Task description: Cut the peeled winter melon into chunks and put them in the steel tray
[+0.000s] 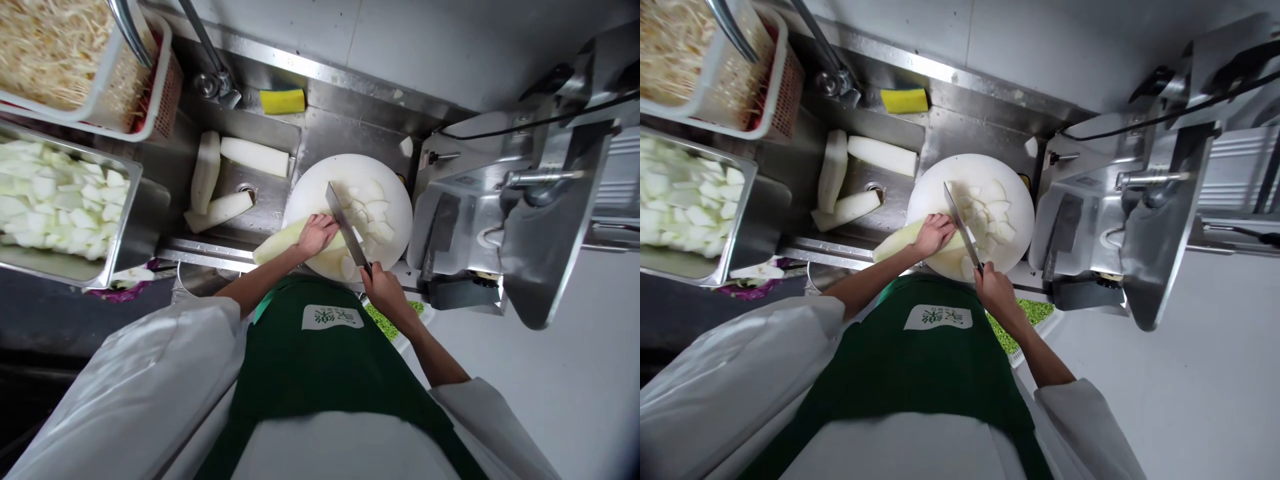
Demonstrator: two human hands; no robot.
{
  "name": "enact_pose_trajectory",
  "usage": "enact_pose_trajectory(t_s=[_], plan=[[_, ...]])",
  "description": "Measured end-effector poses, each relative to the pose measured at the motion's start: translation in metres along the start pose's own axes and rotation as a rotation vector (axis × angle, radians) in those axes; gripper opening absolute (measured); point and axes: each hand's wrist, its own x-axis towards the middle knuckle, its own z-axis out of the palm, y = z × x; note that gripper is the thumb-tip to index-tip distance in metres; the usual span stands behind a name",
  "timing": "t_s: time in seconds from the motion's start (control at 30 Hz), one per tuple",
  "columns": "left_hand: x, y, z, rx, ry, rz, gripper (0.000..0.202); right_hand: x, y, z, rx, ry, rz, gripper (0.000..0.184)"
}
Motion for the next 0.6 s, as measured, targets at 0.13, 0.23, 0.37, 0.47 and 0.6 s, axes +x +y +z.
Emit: enact_pose_trajectory(t_s=[0.13, 0.23, 0.37, 0.47, 0.6], plan=[[0.001, -0.001, -0.001, -0.029, -0.015, -0.004, 0.039, 0.02, -0.017, 0.012, 0.01, -0.006, 0.018, 0.036], [-0.001, -0.003, -0.001, -0.053, -0.014, -0.007, 0.038, 0.055, -0.032, 0.022, 0.036, 0.045, 0.026, 0.037], [-0.006, -0.005, -0.002, -0.061, 0.001, -0.01, 0.034, 0.077, -0.03, 0.023, 0.05, 0.076, -0.012, 0.039], [-0.009, -0.004, -0.003, -0.03, 0.031, -0.019, 0.034, 0.063, -0.019, 0.015, 0.029, 0.09, -0.013, 0.038], [-0.009, -0.002, -0.003, -0.01, 0.021, -0.023, 0.034, 0.025, -0.013, 0.007, 0.002, 0.094, 0.011, 0.037]])
